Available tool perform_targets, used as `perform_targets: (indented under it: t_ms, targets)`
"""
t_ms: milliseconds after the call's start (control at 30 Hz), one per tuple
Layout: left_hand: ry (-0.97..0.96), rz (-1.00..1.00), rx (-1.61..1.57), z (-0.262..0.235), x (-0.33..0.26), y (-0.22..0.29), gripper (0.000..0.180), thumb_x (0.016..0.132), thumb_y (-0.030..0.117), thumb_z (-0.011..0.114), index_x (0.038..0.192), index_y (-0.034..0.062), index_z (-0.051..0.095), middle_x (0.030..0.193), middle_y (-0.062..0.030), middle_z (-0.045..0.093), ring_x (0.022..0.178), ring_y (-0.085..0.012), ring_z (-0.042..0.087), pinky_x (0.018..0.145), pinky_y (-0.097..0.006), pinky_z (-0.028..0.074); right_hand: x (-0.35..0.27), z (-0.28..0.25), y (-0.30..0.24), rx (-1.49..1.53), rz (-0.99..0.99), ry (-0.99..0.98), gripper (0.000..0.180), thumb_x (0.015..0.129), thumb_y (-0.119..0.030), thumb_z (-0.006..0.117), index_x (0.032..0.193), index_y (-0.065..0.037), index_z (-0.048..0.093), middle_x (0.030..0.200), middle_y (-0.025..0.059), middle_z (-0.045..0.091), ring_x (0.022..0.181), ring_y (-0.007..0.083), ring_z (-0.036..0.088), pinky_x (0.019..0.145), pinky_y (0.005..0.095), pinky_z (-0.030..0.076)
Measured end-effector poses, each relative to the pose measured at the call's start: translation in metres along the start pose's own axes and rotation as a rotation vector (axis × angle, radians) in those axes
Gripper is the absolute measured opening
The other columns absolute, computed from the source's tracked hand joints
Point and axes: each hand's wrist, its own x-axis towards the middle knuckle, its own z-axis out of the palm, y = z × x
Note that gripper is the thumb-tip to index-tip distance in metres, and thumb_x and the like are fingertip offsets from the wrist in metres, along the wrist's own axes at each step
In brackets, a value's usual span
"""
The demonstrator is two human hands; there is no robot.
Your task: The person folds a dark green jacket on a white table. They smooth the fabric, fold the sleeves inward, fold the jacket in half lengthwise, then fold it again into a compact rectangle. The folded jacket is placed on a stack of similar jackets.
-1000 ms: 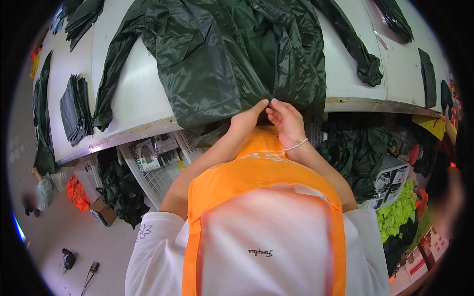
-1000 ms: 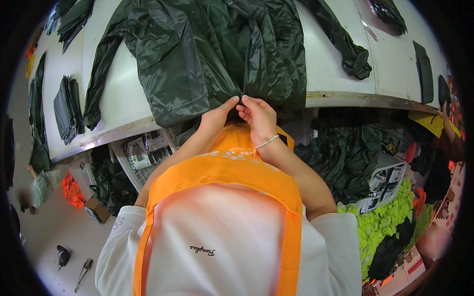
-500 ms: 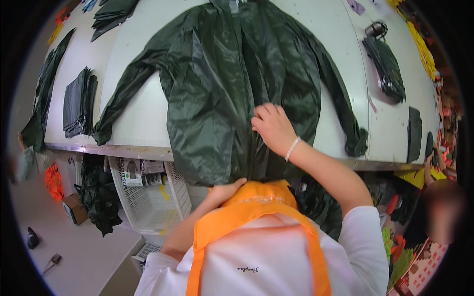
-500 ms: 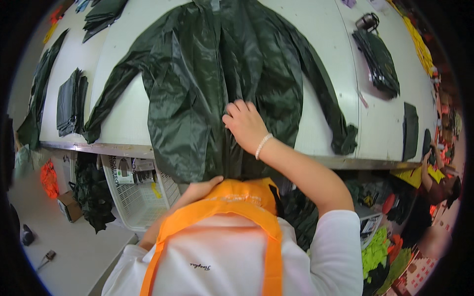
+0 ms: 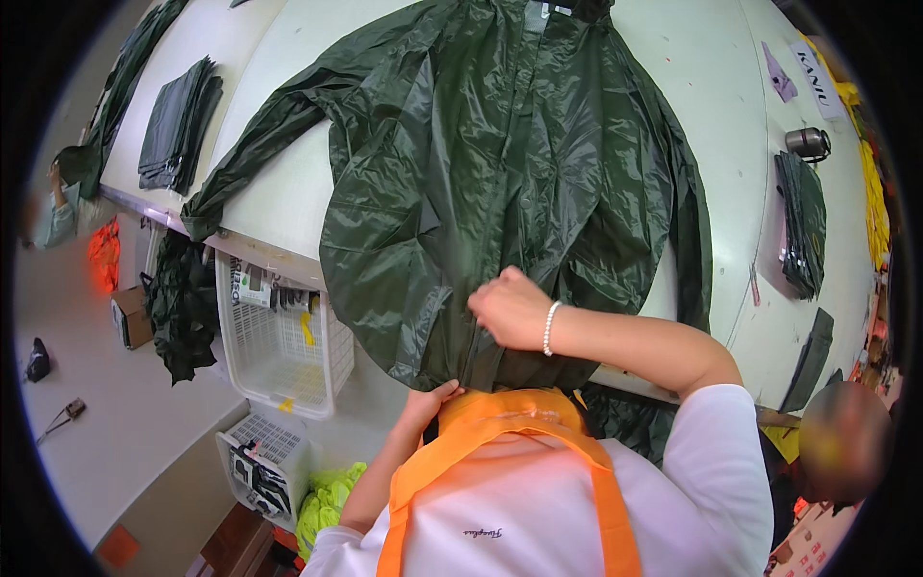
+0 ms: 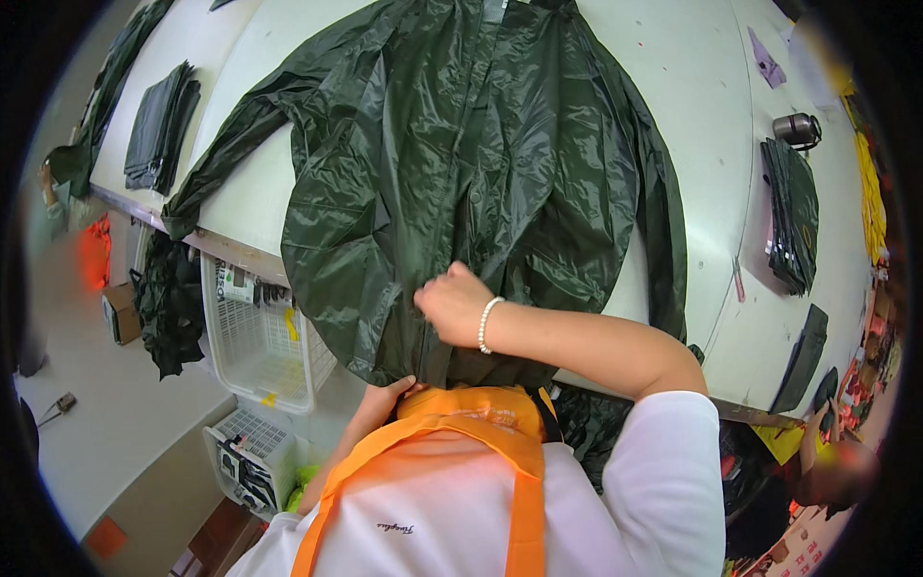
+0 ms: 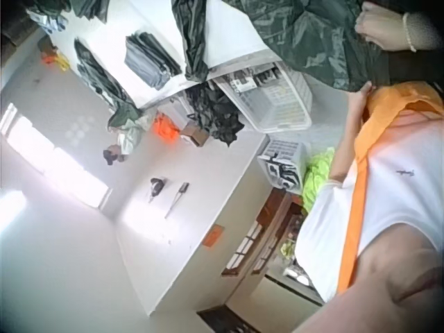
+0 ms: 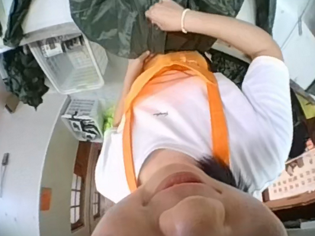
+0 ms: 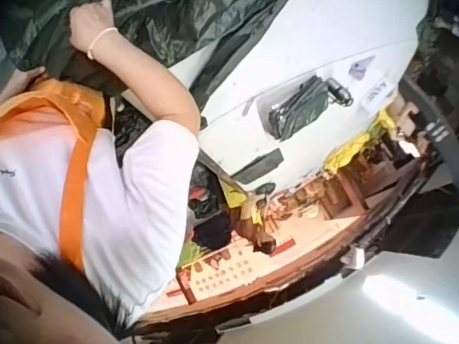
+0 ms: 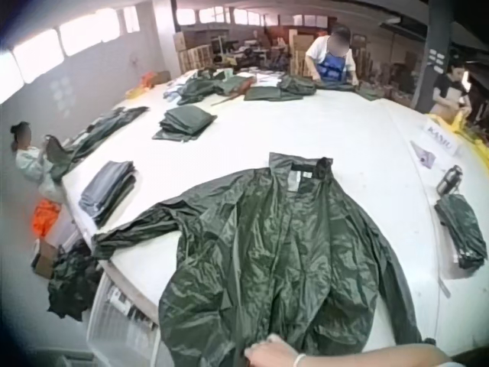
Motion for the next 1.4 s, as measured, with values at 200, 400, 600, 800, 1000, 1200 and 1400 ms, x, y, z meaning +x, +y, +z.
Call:
perform_targets:
  t_ms: [200,400,600,800,1000,1200,1400]
  targets:
    - [0.109,0.008,0.159,-0.023,0.029,-0.029,0.032,0.082,0.002,0.065,0.112,-0.0031,0.054,0.099,-0.0099,0.065,0.081,-0.0205,0.064,0.075,-0.032,0.052,0.035,-0.076,0.092,-0.459,0.161,0.284,0.013,0.073,-0.009,0.059,0.085,-0.009,0.061,0.084,0.0085,0.063,0.081,0.0231,0.062,0.079,0.0366,0.040]
    - [0.307,0.229,0.824,-0.054,0.036,-0.064,0.061,0.075,0.020,0.075,0.127,0.0017,0.048,0.119,-0.0169,0.058,0.110,-0.0315,0.055,0.094,-0.037,0.045,0.093,-0.180,0.233,-0.691,0.450,0.758,0.011,0.082,-0.012,0.053,0.085,-0.013,0.063,0.091,0.0031,0.064,0.092,0.0207,0.059,0.083,0.0363,0.039]
    - [-0.128,0.239,1.031,-0.107,0.089,-0.076,0.074,0.074,0.051,0.071,0.129,0.0063,0.049,0.131,-0.0194,0.051,0.122,-0.0326,0.047,0.098,-0.038,0.042,0.124,-0.164,0.263,-0.270,0.638,1.086,0.028,0.077,-0.015,0.067,0.103,-0.009,0.060,0.111,0.0064,0.054,0.107,0.0272,0.050,0.085,0.0410,0.043]
    - [-0.687,0.102,1.148,-0.001,0.028,0.203,0.046,0.090,0.043,0.059,0.078,-0.0003,0.068,0.080,-0.0064,0.069,0.076,-0.0140,0.063,0.073,-0.031,0.051,0.119,-0.115,0.257,0.688,0.819,1.278,0.025,0.075,-0.012,0.072,0.095,0.002,0.064,0.088,0.0155,0.067,0.081,0.0294,0.064,0.075,0.0362,0.050]
    - [-0.276,1.072,0.937,0.150,0.150,0.388,0.033,0.089,0.020,0.062,0.113,-0.0026,0.059,0.099,-0.0114,0.067,0.088,-0.0167,0.063,0.078,-0.031,0.049,0.145,-0.113,0.272,0.716,0.683,1.542,0.021,0.078,-0.011,0.068,0.095,0.002,0.066,0.081,0.0178,0.068,0.072,0.0277,0.066,0.070,0.0342,0.051]
    - [0.083,1.354,1.158,0.252,0.233,0.447,0.035,0.078,0.027,0.070,0.104,0.0050,0.066,0.086,-0.0124,0.065,0.079,-0.0285,0.064,0.069,-0.036,0.050,0.142,-0.097,0.272,0.570,0.641,1.449,0.013,0.079,-0.004,0.065,0.090,0.003,0.066,0.081,0.0158,0.064,0.068,0.0266,0.064,0.063,0.0318,0.049]
    - [-0.008,1.193,1.189,0.281,0.260,0.463,0.019,0.076,0.026,0.071,0.081,0.0084,0.074,0.084,-0.0108,0.066,0.077,-0.0295,0.064,0.068,-0.037,0.050,0.139,-0.093,0.271,0.572,0.561,1.473,0.010,0.078,0.002,0.064,0.089,0.002,0.066,0.083,0.0129,0.064,0.066,0.0238,0.063,0.059,0.0285,0.049]
